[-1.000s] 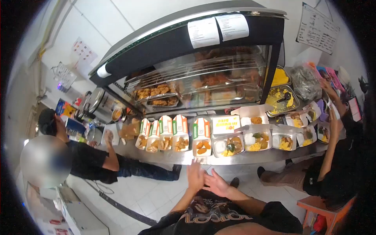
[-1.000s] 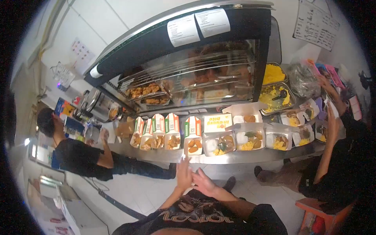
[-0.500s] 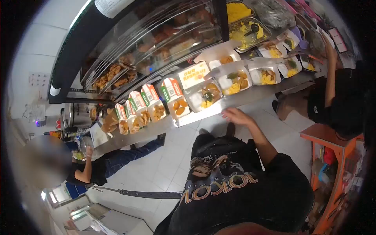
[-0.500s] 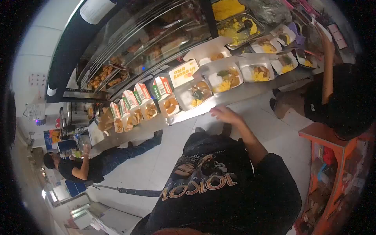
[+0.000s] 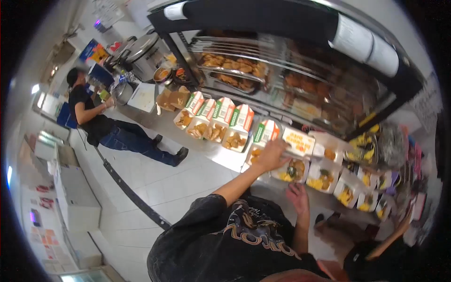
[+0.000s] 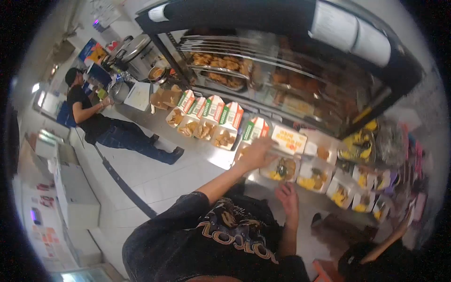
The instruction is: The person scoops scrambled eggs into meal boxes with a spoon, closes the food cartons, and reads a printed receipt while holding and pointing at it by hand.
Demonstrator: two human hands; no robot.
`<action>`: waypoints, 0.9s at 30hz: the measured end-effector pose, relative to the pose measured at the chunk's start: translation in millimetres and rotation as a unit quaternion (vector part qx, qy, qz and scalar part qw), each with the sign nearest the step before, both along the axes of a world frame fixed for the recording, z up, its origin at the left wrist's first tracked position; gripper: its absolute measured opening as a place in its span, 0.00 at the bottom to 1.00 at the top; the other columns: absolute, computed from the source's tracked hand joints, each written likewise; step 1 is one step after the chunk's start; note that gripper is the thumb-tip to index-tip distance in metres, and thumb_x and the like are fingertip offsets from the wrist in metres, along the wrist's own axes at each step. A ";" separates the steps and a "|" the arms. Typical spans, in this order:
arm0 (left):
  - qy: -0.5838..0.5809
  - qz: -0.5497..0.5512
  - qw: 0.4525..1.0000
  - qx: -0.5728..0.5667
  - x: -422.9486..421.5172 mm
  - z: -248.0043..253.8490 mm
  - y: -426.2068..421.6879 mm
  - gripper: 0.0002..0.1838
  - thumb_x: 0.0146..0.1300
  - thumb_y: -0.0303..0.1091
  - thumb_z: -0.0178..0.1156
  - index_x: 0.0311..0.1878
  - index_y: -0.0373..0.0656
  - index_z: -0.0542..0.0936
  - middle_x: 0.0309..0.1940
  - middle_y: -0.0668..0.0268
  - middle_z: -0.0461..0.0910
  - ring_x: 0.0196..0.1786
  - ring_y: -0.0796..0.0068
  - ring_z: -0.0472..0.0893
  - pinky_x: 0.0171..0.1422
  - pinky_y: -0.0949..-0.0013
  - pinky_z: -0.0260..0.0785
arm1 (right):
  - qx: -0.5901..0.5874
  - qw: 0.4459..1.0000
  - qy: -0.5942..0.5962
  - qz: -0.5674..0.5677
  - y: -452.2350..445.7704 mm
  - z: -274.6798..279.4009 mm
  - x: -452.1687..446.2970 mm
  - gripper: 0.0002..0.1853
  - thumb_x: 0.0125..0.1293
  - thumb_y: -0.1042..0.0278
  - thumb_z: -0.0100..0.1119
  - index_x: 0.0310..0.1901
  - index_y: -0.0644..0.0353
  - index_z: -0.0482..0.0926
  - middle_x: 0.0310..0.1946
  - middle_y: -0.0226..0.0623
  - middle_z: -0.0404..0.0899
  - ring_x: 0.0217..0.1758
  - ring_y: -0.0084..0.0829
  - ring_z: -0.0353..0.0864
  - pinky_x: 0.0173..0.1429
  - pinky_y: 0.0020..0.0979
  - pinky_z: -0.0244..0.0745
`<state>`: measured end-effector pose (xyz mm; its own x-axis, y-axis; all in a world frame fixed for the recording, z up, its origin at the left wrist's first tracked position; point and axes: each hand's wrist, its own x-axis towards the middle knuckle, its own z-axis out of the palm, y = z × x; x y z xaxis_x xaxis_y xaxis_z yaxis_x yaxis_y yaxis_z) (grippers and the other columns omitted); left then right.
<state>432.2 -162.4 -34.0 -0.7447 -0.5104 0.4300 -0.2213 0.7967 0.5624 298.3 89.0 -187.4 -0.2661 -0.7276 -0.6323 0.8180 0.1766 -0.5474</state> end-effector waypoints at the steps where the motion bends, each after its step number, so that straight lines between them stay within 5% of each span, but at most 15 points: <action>1: -0.069 -0.053 0.994 0.068 -5.6 -21.7 -5.9 0.16 0.60 0.43 0.66 0.46 0.43 0.82 0.40 0.56 0.82 0.47 0.51 0.81 0.49 0.52 0.73 | -0.007 1.000 0.001 0.004 -0.9 -4.5 -0.8 0.32 0.75 0.43 0.49 0.69 0.57 0.62 0.67 0.49 0.69 0.61 0.49 0.78 0.60 0.43 0.78; 6: -0.087 -0.080 0.990 0.077 10.9 -27.0 -10.0 0.13 0.67 0.40 0.58 0.47 0.44 0.84 0.41 0.55 0.83 0.48 0.53 0.82 0.52 0.51 0.74 | -0.025 0.999 0.013 -0.041 -29.9 19.8 6.7 0.32 0.76 0.41 0.44 0.68 0.60 0.64 0.60 0.45 0.73 0.52 0.42 0.81 0.55 0.40 0.79; 9: -0.110 -0.072 0.967 0.218 11.4 -48.9 -38.7 0.23 0.75 0.48 0.46 0.59 0.44 0.81 0.56 0.54 0.81 0.62 0.56 0.78 0.71 0.55 0.64 | -0.095 0.992 0.064 -0.052 -45.5 34.4 25.2 0.30 0.76 0.37 0.43 0.61 0.58 0.72 0.47 0.36 0.79 0.42 0.32 0.80 0.51 0.35 0.77; 10: -0.063 -0.101 0.955 0.270 7.5 -56.7 -51.6 0.22 0.74 0.46 0.49 0.60 0.41 0.79 0.57 0.54 0.80 0.62 0.56 0.78 0.70 0.54 0.63 | -0.087 0.991 0.077 -0.070 -43.8 24.5 24.2 0.30 0.77 0.39 0.42 0.59 0.60 0.74 0.45 0.38 0.81 0.46 0.33 0.81 0.55 0.37 0.77; 11: -0.072 -0.071 0.977 0.186 -3.3 -124.7 -64.1 0.20 0.73 0.42 0.51 0.57 0.38 0.81 0.54 0.53 0.82 0.58 0.54 0.80 0.67 0.55 0.66 | -0.079 0.989 0.090 -0.089 -36.6 2.3 19.4 0.29 0.78 0.40 0.41 0.56 0.62 0.76 0.43 0.39 0.83 0.49 0.34 0.83 0.60 0.39 0.77; 12: -0.075 -0.059 0.961 0.260 -10.8 -49.3 -68.6 0.18 0.72 0.40 0.53 0.51 0.37 0.84 0.45 0.54 0.86 0.48 0.56 0.84 0.58 0.57 0.73 | 0.009 0.989 0.052 -0.137 -38.3 15.9 26.6 0.29 0.78 0.43 0.42 0.59 0.65 0.73 0.49 0.47 0.82 0.55 0.39 0.82 0.62 0.43 0.77; 13: -0.092 -0.030 0.944 0.314 -27.5 -48.0 -64.4 0.17 0.71 0.42 0.57 0.45 0.38 0.86 0.37 0.55 0.87 0.38 0.62 0.85 0.47 0.63 0.76 | 0.042 0.981 0.036 -0.185 -32.2 30.0 22.4 0.30 0.78 0.45 0.45 0.64 0.67 0.68 0.55 0.51 0.79 0.56 0.42 0.82 0.60 0.41 0.79; 14: 0.020 -0.036 0.967 0.250 -31.7 -53.2 -70.5 0.18 0.65 0.45 0.65 0.34 0.37 0.85 0.29 0.53 0.83 0.31 0.57 0.83 0.40 0.58 0.73 | 0.065 0.976 0.041 -0.202 -34.7 43.7 34.8 0.31 0.78 0.46 0.46 0.67 0.67 0.65 0.58 0.52 0.78 0.55 0.42 0.83 0.59 0.40 0.79; 15: -0.001 -0.043 0.964 0.262 -28.0 -38.7 -74.9 0.15 0.65 0.43 0.65 0.36 0.38 0.85 0.29 0.58 0.84 0.31 0.65 0.83 0.36 0.63 0.73 | 0.074 0.974 0.050 -0.206 -39.4 54.1 38.6 0.32 0.78 0.47 0.46 0.70 0.67 0.62 0.60 0.53 0.76 0.54 0.41 0.84 0.59 0.39 0.80; 20: 0.084 0.003 0.849 0.522 -13.6 -45.3 -91.4 0.09 0.66 0.35 0.66 0.45 0.41 0.83 0.29 0.68 0.83 0.30 0.81 0.80 0.34 0.73 0.71 | 0.145 0.956 0.174 -0.188 -31.2 74.0 50.2 0.29 0.78 0.49 0.46 0.69 0.65 0.66 0.57 0.48 0.79 0.49 0.34 0.85 0.52 0.34 0.80; 23: 0.083 -0.011 0.875 0.477 -7.5 -48.0 -98.5 0.08 0.65 0.30 0.66 0.45 0.41 0.83 0.29 0.69 0.83 0.30 0.82 0.79 0.32 0.77 0.70 | 0.161 0.950 0.197 -0.179 -25.0 78.9 51.3 0.26 0.78 0.51 0.44 0.66 0.64 0.70 0.54 0.45 0.82 0.48 0.32 0.85 0.49 0.30 0.79; 27: -0.066 0.037 0.931 0.358 -2.9 -23.4 -89.4 0.07 0.66 0.30 0.63 0.45 0.41 0.81 0.26 0.66 0.82 0.29 0.80 0.80 0.33 0.71 0.71 | 0.155 0.955 0.201 -0.153 -20.6 73.0 40.7 0.25 0.78 0.51 0.46 0.65 0.64 0.71 0.52 0.44 0.83 0.49 0.33 0.85 0.51 0.31 0.78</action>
<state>429.3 -251.9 -57.3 -0.7181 -0.6832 -0.1327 -0.3651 0.2074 0.9076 339.0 68.4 -114.4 -0.7031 -0.3713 -0.6064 0.5921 0.1665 -0.7885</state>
